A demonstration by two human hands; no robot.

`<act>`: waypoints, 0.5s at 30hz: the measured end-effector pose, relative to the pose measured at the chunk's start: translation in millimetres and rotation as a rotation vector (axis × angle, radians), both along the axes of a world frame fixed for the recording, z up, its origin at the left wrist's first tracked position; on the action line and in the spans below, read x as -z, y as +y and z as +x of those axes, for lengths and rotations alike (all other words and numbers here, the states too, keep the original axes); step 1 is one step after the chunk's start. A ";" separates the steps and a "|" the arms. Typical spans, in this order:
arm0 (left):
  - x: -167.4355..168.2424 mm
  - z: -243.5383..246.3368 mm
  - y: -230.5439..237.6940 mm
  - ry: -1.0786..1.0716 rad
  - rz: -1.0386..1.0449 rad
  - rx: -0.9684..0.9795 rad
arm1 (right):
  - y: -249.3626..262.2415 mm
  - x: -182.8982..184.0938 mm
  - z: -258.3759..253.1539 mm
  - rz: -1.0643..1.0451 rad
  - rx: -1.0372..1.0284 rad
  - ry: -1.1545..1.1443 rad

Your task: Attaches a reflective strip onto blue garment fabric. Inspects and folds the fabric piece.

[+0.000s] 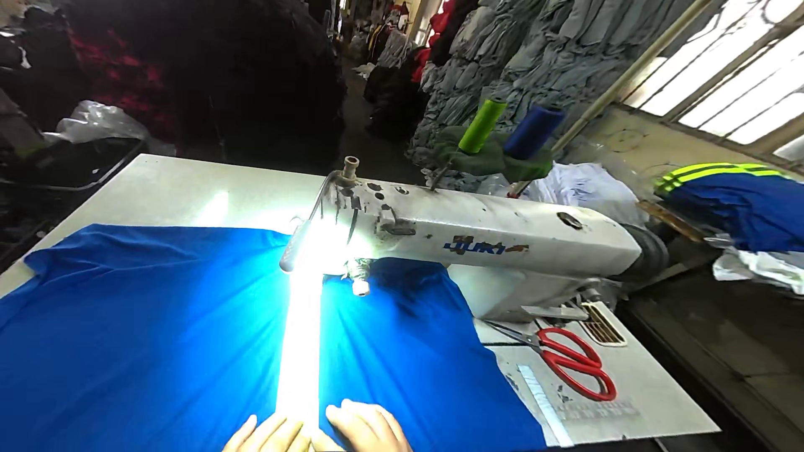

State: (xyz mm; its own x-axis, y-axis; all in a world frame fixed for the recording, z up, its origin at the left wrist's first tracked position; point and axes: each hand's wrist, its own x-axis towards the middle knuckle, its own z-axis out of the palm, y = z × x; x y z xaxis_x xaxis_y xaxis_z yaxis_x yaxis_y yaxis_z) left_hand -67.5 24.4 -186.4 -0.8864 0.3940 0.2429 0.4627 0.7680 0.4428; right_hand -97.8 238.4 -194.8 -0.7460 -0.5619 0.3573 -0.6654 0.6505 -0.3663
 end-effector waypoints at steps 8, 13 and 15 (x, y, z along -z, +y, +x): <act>-7.7 -62.5 -9.7 -0.148 -0.026 0.027 | -5.9 -1.7 -68.1 0.067 0.019 0.068; 9.9 -107.3 -13.6 0.014 -0.098 -0.006 | -8.1 -2.0 -108.2 0.092 0.036 0.038; 7.2 -127.8 -16.8 -0.034 -0.118 0.001 | -9.5 -5.9 -124.9 0.143 0.040 -0.027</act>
State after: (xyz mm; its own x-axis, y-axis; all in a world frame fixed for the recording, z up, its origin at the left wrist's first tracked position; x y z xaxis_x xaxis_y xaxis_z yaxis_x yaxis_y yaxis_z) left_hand -195.3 7.6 -193.7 -0.8929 0.4191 0.1646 0.4499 0.8150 0.3651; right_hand -222.7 228.9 -188.9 -0.7774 -0.5749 0.2553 -0.6287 0.7231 -0.2860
